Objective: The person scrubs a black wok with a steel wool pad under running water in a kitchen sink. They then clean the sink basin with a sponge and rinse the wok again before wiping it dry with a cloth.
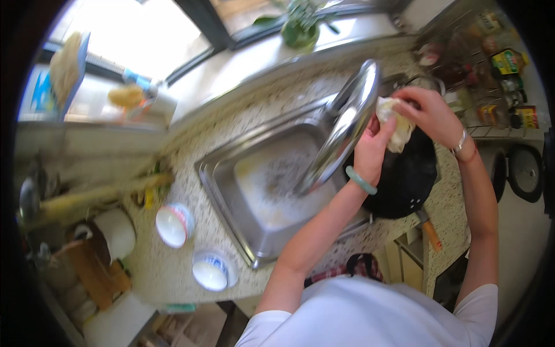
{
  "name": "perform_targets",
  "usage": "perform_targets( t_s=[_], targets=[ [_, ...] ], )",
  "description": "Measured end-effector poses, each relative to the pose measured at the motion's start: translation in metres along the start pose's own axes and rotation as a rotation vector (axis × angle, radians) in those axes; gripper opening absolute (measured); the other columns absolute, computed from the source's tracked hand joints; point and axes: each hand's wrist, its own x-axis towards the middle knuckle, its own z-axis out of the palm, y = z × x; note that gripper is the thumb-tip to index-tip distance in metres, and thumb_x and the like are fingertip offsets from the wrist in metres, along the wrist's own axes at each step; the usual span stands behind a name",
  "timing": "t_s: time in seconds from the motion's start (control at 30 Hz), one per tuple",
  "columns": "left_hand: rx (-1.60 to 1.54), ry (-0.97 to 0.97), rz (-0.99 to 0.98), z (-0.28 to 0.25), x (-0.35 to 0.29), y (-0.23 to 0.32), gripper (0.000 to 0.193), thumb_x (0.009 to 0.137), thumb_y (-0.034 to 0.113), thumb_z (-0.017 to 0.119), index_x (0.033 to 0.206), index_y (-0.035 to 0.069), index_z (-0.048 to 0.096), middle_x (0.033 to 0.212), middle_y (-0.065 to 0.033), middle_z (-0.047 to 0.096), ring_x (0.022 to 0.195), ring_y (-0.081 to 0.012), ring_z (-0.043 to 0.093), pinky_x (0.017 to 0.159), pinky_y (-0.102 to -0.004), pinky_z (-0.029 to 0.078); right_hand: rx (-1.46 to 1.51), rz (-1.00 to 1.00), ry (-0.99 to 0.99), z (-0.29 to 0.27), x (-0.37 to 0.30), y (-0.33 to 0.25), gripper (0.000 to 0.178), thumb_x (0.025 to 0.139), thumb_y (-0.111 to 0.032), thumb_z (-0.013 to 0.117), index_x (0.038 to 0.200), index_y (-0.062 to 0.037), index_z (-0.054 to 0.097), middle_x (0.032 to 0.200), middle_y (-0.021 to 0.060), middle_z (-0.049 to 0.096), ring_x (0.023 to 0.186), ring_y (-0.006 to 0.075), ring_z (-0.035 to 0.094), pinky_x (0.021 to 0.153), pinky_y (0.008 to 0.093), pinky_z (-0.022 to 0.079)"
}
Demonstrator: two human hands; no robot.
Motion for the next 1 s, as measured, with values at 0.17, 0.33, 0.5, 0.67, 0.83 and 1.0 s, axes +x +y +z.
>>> perform_targets(
  t_s=[0.17,0.33,0.5,0.67,0.83,1.0],
  targets=[
    [0.537,0.226,-0.117,-0.096,-0.116,0.037,0.049,0.083,0.011,0.071,0.126,0.003,0.05,0.117,-0.0058,0.059,0.105,-0.013,0.057,0.089,-0.0273,0.047,0.215,-0.078,-0.15,0.108,-0.059,-0.04,0.018,0.081,-0.009,0.067,0.089,-0.0012,0.053,0.08,0.0029,0.054,0.071,0.0087,0.049,0.062,0.0243,0.044],
    [0.727,0.715,-0.055,-0.233,-0.185,0.033,0.059,0.086,0.018,0.068,0.137,0.005,0.041,0.135,-0.0117,0.047,0.12,-0.019,0.046,0.096,-0.0318,0.041,0.598,0.222,-0.102,0.295,-0.034,0.005,0.031,0.081,-0.025,0.066,0.094,0.0002,0.054,0.081,0.0115,0.061,0.074,0.0165,0.058,0.069,0.0317,0.048],
    [0.756,0.789,-0.137,-0.273,-0.24,0.053,0.057,0.093,0.015,0.053,0.144,0.003,0.03,0.149,-0.0157,0.03,0.137,-0.0243,0.029,0.107,-0.0334,0.028,0.538,0.32,-0.093,0.406,-0.018,0.026,0.032,0.079,-0.025,0.069,0.096,0.001,0.061,0.085,0.0132,0.066,0.076,0.0167,0.062,0.068,0.0326,0.05],
    [0.863,0.778,0.228,-0.264,-0.273,0.068,0.049,0.095,0.004,0.046,0.141,-0.004,0.032,0.147,-0.0144,0.034,0.136,-0.0209,0.032,0.112,-0.0335,0.024,0.962,0.344,-0.371,0.488,-0.061,-0.035,0.028,0.087,-0.019,0.065,0.107,-0.0005,0.063,0.096,0.008,0.067,0.084,0.0146,0.062,0.076,0.0284,0.052],
    [1.154,0.846,0.282,-0.233,-0.283,0.099,0.044,0.098,0.011,0.042,0.139,-0.003,0.037,0.148,-0.0144,0.033,0.137,-0.0236,0.031,0.113,-0.0351,0.022,1.117,-0.019,-0.238,0.488,-0.101,-0.118,0.044,0.096,-0.013,0.049,0.138,-0.0035,0.043,0.15,0.0141,0.03,0.137,0.023,0.031,0.111,0.0321,0.028],
    [1.22,0.725,0.229,-0.238,-0.284,0.109,0.046,0.1,0.014,0.04,0.143,-0.002,0.032,0.152,-0.0129,0.027,0.14,-0.0221,0.025,0.113,-0.0347,0.021,1.024,-0.022,-0.124,0.54,-0.035,-0.115,0.047,0.099,-0.019,0.039,0.142,-0.0017,0.034,0.151,0.0152,0.027,0.141,0.0231,0.022,0.114,0.0319,0.018]
  ],
)
